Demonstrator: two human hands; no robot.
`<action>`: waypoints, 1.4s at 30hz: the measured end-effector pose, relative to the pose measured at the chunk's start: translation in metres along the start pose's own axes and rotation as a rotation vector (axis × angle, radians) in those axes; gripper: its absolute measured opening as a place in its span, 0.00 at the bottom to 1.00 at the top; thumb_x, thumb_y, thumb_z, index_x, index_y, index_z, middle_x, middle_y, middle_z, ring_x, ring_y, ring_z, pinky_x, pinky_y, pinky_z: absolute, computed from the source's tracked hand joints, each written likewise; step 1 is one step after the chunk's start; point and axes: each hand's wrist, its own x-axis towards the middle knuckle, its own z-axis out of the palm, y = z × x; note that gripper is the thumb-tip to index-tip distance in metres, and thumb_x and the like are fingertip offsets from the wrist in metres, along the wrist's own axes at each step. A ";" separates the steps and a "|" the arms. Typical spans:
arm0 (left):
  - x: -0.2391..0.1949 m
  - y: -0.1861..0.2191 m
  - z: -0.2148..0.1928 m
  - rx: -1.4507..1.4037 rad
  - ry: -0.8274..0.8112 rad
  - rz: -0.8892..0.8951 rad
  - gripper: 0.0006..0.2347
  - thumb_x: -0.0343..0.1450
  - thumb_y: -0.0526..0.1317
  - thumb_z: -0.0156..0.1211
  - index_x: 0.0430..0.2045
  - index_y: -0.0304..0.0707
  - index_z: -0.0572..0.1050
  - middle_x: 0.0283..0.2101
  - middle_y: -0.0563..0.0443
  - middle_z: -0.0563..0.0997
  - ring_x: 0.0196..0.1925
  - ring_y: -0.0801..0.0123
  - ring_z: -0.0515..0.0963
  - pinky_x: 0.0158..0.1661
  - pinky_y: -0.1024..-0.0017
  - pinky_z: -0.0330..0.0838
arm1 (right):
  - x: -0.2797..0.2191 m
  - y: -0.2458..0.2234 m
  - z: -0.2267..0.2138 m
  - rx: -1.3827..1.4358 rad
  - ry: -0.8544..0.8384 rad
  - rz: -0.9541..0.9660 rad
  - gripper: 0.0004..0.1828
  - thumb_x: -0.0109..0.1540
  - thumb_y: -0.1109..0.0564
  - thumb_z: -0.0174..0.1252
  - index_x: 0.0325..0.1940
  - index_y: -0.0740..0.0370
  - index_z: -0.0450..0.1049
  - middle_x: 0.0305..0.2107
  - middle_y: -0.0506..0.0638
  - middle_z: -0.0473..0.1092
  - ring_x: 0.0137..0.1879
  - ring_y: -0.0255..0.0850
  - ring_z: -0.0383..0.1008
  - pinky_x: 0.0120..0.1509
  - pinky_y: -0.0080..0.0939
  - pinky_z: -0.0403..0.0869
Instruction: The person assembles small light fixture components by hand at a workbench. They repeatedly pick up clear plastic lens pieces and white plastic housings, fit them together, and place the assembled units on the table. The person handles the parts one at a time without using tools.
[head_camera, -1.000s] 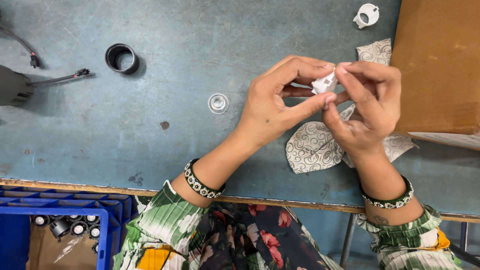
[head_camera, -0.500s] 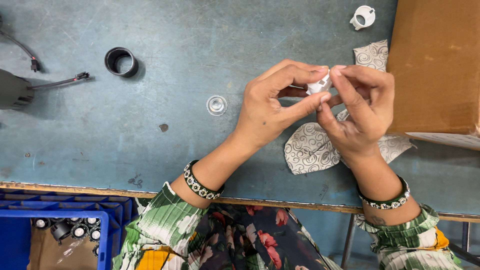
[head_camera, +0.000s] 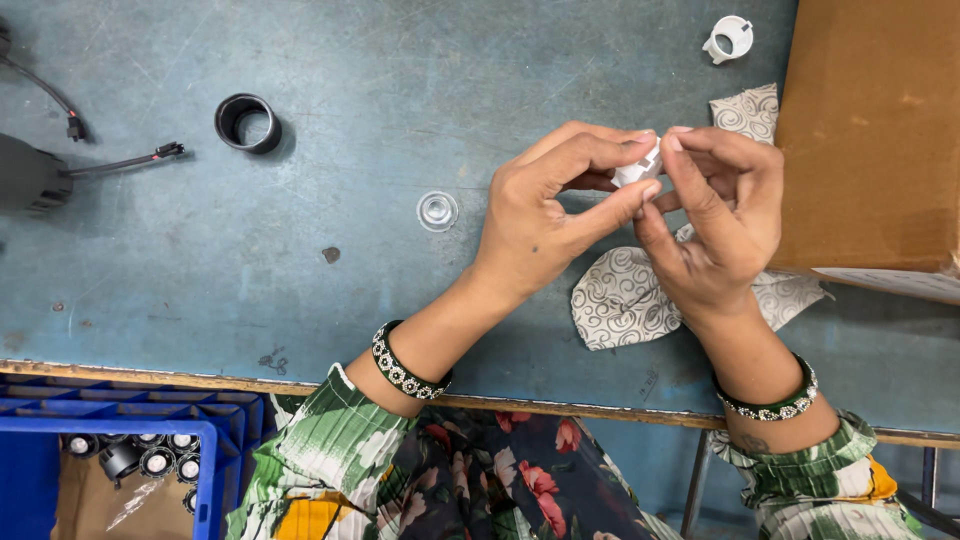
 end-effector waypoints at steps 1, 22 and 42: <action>0.000 0.000 0.000 0.003 0.002 0.002 0.11 0.74 0.32 0.70 0.49 0.35 0.80 0.52 0.49 0.82 0.49 0.73 0.86 0.50 0.79 0.86 | 0.001 -0.001 0.001 0.001 -0.001 0.001 0.22 0.69 0.70 0.67 0.66 0.63 0.73 0.60 0.58 0.61 0.55 0.42 0.75 0.48 0.32 0.84; -0.001 0.003 -0.001 0.307 -0.055 0.124 0.12 0.77 0.26 0.59 0.54 0.37 0.75 0.53 0.48 0.80 0.51 0.62 0.85 0.49 0.74 0.83 | -0.011 0.014 0.013 0.590 0.087 0.348 0.06 0.76 0.66 0.59 0.51 0.70 0.68 0.55 0.62 0.71 0.52 0.39 0.78 0.42 0.33 0.83; 0.010 -0.029 -0.011 -0.226 -0.056 -0.328 0.12 0.78 0.41 0.58 0.52 0.34 0.77 0.50 0.51 0.83 0.50 0.73 0.82 0.41 0.76 0.81 | 0.001 0.012 0.004 0.666 -0.039 0.478 0.18 0.72 0.63 0.61 0.66 0.71 0.72 0.51 0.55 0.72 0.51 0.35 0.75 0.41 0.29 0.78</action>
